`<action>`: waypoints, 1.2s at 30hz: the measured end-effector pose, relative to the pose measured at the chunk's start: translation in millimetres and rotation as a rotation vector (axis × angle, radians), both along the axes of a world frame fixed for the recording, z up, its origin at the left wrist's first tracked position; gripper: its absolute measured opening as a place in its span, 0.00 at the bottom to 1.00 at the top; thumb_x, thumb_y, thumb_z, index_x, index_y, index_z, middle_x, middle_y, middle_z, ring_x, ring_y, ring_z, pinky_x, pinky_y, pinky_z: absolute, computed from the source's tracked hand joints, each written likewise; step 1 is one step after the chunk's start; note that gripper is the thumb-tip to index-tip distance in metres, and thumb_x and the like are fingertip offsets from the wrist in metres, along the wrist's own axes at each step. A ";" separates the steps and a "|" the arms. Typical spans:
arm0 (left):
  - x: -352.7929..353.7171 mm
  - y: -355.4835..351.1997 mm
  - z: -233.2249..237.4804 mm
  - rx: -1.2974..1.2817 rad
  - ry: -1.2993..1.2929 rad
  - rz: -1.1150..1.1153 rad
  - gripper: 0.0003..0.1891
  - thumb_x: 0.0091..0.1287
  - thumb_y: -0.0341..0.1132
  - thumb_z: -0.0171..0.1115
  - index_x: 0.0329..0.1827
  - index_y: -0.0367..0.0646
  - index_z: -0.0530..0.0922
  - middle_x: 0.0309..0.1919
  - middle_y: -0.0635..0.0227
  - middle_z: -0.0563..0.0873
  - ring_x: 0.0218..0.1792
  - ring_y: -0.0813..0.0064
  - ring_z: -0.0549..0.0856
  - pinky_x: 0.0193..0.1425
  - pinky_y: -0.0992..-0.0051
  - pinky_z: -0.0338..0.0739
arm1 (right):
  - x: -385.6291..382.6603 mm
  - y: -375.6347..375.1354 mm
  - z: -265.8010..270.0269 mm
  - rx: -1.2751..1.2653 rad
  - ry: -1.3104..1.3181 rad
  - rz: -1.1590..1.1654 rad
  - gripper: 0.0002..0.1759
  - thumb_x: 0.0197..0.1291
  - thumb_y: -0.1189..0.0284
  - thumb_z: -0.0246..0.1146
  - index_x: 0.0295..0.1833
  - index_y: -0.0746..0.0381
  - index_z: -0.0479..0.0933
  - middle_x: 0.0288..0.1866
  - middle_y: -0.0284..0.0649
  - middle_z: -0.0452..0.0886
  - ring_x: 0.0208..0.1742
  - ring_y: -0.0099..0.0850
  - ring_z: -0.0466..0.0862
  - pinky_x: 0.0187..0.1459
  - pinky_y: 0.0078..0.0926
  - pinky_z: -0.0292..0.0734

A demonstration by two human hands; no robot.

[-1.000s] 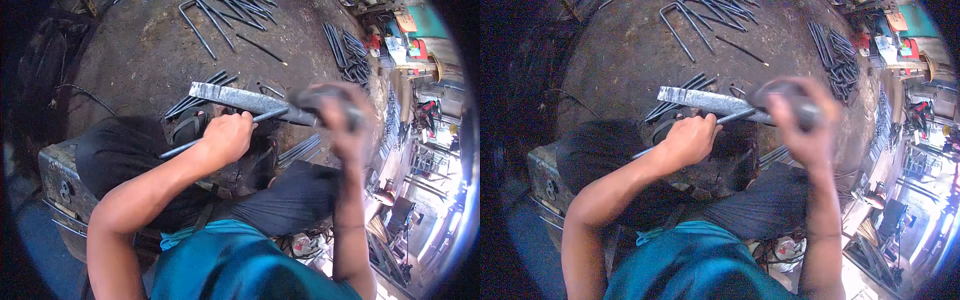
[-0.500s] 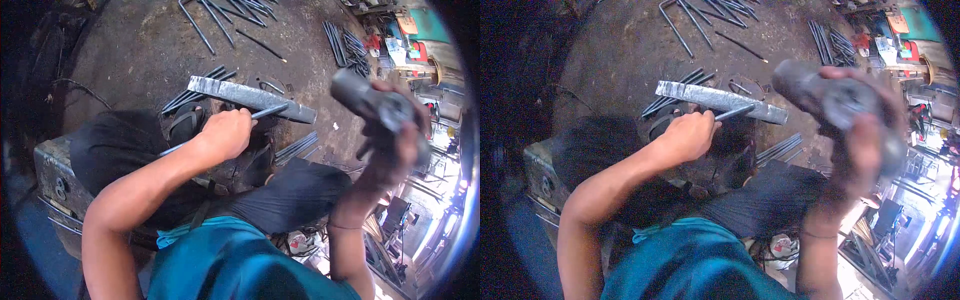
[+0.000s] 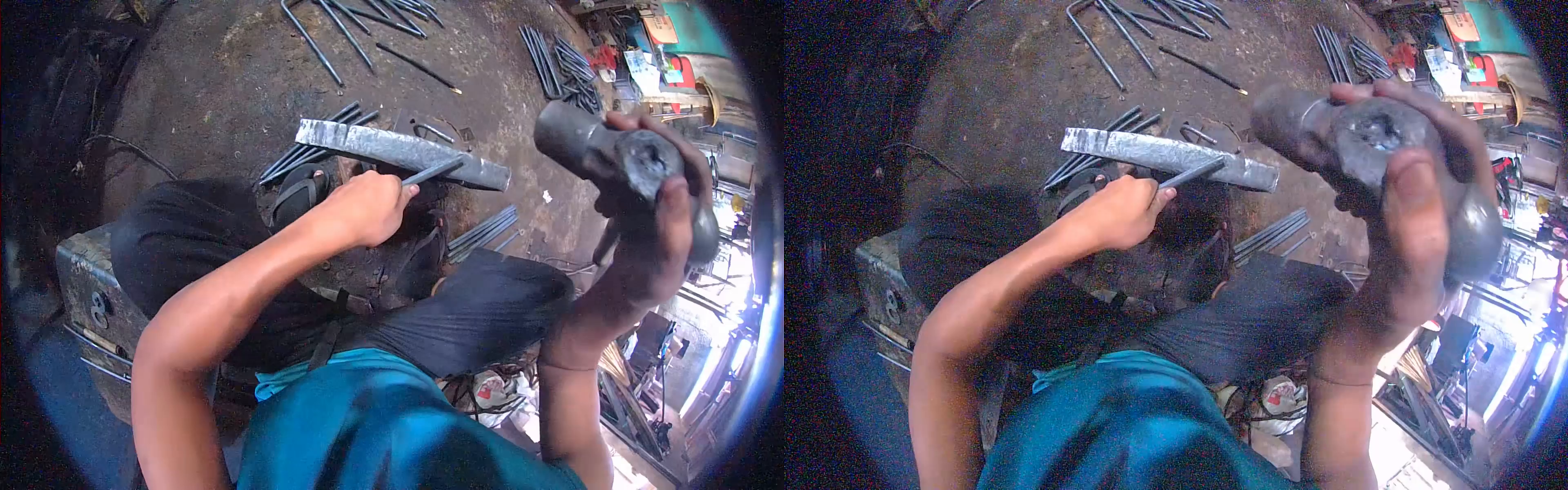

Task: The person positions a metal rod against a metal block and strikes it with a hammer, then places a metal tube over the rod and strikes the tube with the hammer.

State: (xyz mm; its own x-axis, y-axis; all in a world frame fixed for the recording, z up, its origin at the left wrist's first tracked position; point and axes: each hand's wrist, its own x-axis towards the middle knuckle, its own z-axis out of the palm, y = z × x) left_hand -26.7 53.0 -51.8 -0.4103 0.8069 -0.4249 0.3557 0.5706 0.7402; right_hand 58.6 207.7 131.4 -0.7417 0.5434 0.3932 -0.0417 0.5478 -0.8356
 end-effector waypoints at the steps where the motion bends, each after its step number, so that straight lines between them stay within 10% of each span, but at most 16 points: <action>1: -2.0 -0.1 -0.2 -0.010 -0.018 0.000 0.27 0.76 0.46 0.45 0.33 0.28 0.79 0.30 0.35 0.82 0.38 0.36 0.82 0.45 0.48 0.75 | -2.1 1.1 -3.3 -0.010 -0.009 0.052 0.17 0.58 0.66 0.62 0.49 0.65 0.77 0.44 0.45 0.85 0.41 0.30 0.85 0.36 0.22 0.79; 4: -2.1 -1.5 -15.8 0.032 -0.048 -0.018 0.28 0.76 0.48 0.45 0.34 0.28 0.79 0.32 0.34 0.82 0.40 0.36 0.82 0.48 0.49 0.74 | -5.1 9.5 -53.8 0.418 -0.450 0.014 0.14 0.56 0.68 0.69 0.43 0.65 0.80 0.36 0.39 0.85 0.36 0.27 0.84 0.42 0.25 0.79; 6: -3.0 -5.6 -15.6 0.058 -0.059 -0.021 0.29 0.76 0.49 0.44 0.34 0.27 0.79 0.33 0.34 0.82 0.41 0.36 0.82 0.48 0.49 0.73 | -6.5 27.6 -100.3 0.039 -0.378 0.022 0.17 0.54 0.64 0.72 0.41 0.68 0.81 0.32 0.39 0.85 0.33 0.25 0.83 0.37 0.23 0.76; 9: -6.5 -6.8 -11.7 0.007 -0.073 -0.041 0.32 0.76 0.52 0.42 0.35 0.27 0.79 0.32 0.36 0.82 0.40 0.42 0.84 0.49 0.51 0.73 | 4.6 27.8 -96.6 0.143 -0.490 -0.079 0.15 0.56 0.66 0.70 0.41 0.68 0.81 0.34 0.39 0.85 0.35 0.25 0.83 0.39 0.23 0.77; 13: -8.9 1.8 -25.5 -0.050 -0.315 0.028 0.37 0.74 0.60 0.40 0.37 0.27 0.79 0.33 0.48 0.84 0.40 0.57 0.84 0.49 0.60 0.74 | 3.8 -3.3 -8.6 -0.028 -0.140 0.025 0.13 0.56 0.70 0.67 0.44 0.66 0.80 0.39 0.43 0.86 0.41 0.30 0.85 0.44 0.26 0.80; 16: -14.5 0.2 -9.1 -0.073 -0.358 0.032 0.36 0.76 0.57 0.39 0.44 0.23 0.78 0.42 0.33 0.82 0.52 0.39 0.81 0.56 0.55 0.72 | -2.7 -17.4 10.7 -0.096 0.100 0.051 0.14 0.55 0.70 0.66 0.45 0.67 0.79 0.40 0.45 0.86 0.42 0.29 0.84 0.42 0.25 0.80; 20: -21.8 -1.6 -14.6 -0.084 -0.391 0.021 0.39 0.75 0.61 0.37 0.38 0.27 0.79 0.33 0.49 0.83 0.41 0.55 0.83 0.49 0.58 0.73 | -4.1 22.5 -88.0 0.221 -0.502 -0.011 0.14 0.56 0.64 0.70 0.40 0.63 0.83 0.33 0.34 0.85 0.35 0.21 0.82 0.38 0.21 0.76; 22: -25.8 -4.2 -19.4 -0.125 -0.582 0.058 0.39 0.74 0.64 0.36 0.35 0.32 0.81 0.27 0.61 0.81 0.34 0.66 0.79 0.43 0.62 0.73 | -0.3 39.7 -109.5 -0.230 -0.373 -0.024 0.15 0.56 0.66 0.70 0.40 0.68 0.81 0.31 0.36 0.84 0.33 0.20 0.81 0.37 0.20 0.75; 29: -24.3 -2.8 -21.5 -0.067 -0.467 0.045 0.36 0.73 0.65 0.38 0.24 0.41 0.75 0.22 0.67 0.76 0.23 0.73 0.74 0.25 0.70 0.68 | 3.5 5.3 0.2 -0.185 -0.074 0.026 0.15 0.60 0.66 0.63 0.47 0.65 0.79 0.39 0.43 0.86 0.37 0.26 0.85 0.34 0.19 0.78; 33: -22.5 0.2 -28.6 -0.067 -0.474 0.071 0.35 0.74 0.63 0.38 0.21 0.42 0.73 0.18 0.70 0.73 0.21 0.75 0.71 0.25 0.69 0.67 | -5.4 -0.5 21.4 0.011 -0.131 0.085 0.22 0.64 0.60 0.54 0.56 0.65 0.75 0.44 0.49 0.84 0.38 0.31 0.85 0.27 0.18 0.74; 36: -27.2 -0.7 -26.0 -0.119 -0.529 0.019 0.37 0.73 0.64 0.38 0.29 0.37 0.78 0.25 0.61 0.81 0.29 0.68 0.80 0.36 0.65 0.74 | -16.3 14.5 -63.7 0.354 -0.465 0.011 0.14 0.56 0.64 0.70 0.38 0.65 0.81 0.30 0.38 0.85 0.31 0.22 0.82 0.32 0.23 0.75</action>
State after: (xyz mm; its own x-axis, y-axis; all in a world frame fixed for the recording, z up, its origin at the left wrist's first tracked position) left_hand -53.9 52.3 -77.8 -0.1293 0.7355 -0.6650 -0.0593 0.6637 0.7456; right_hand 42.3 222.2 67.6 -0.8848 0.4294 0.1812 0.2784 0.7988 -0.5333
